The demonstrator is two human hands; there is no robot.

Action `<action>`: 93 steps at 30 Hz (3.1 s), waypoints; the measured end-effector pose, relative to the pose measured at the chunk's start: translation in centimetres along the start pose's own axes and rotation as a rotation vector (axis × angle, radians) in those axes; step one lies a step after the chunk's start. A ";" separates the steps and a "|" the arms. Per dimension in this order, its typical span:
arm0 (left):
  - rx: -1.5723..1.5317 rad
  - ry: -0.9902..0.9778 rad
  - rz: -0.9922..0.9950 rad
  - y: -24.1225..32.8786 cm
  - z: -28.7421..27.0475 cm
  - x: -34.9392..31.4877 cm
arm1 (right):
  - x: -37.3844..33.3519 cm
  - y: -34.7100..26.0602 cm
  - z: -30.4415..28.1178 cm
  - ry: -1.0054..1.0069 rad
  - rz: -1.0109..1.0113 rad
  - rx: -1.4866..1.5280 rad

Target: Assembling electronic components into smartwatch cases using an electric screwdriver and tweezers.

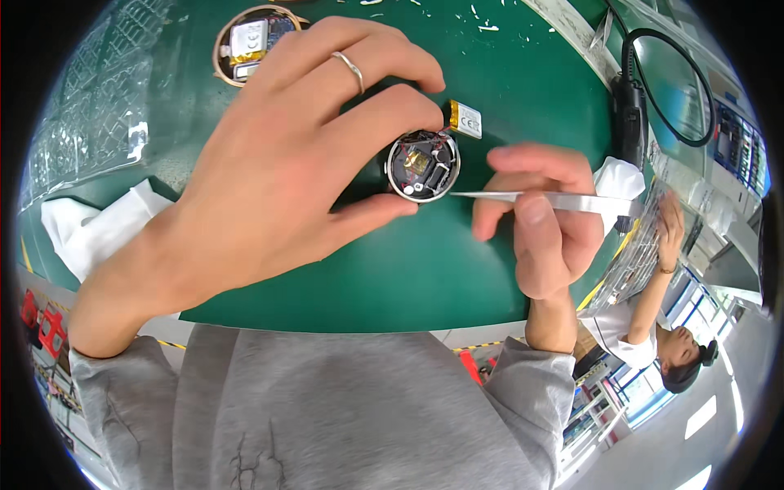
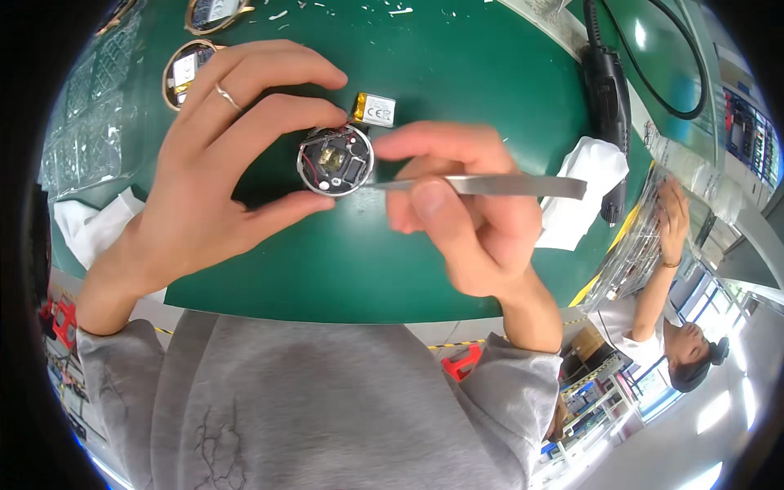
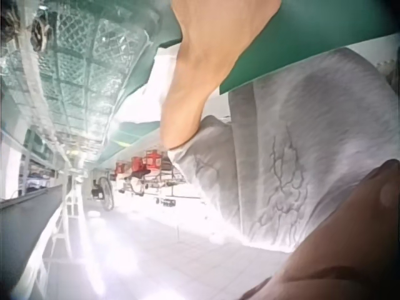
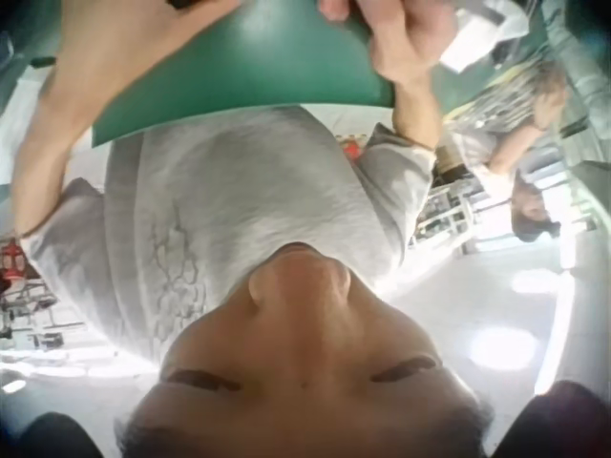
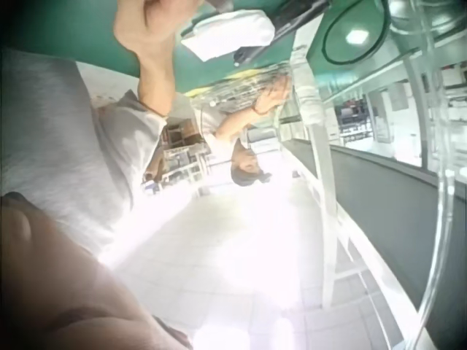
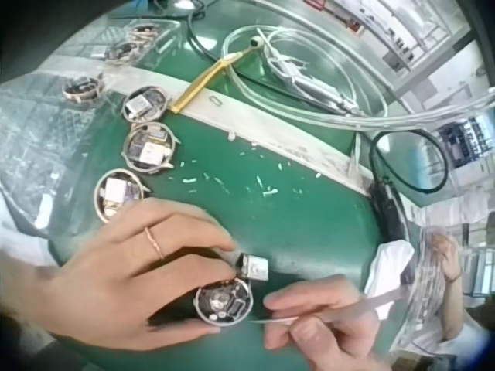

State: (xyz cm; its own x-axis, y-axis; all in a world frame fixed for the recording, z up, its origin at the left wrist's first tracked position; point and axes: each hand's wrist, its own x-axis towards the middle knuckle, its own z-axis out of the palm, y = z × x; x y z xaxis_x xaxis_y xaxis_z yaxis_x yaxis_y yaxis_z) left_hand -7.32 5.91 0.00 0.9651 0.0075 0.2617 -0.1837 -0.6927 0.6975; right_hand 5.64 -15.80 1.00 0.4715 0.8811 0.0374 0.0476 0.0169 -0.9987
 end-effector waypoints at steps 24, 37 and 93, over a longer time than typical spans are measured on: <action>-0.184 -0.067 0.067 0.5 0.7 0.3 | 0.6 -0.5 0.0 -0.103 0.048 -0.160; -0.361 -0.318 -0.022 -0.4 -0.7 1.3 | 0.5 -0.3 1.2 0.134 0.116 0.200; -0.676 -0.389 -0.262 0.9 0.8 0.1 | 0.7 0.8 0.3 -0.052 -0.420 -0.498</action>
State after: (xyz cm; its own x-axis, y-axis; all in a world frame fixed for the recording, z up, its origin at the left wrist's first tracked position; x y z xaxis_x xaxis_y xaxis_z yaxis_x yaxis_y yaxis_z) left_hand -7.20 4.69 0.17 0.9652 -0.2277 -0.1283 0.1033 -0.1186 0.9876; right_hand 5.80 -15.00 0.23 0.2815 0.8689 0.4072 0.6266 0.1549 -0.7638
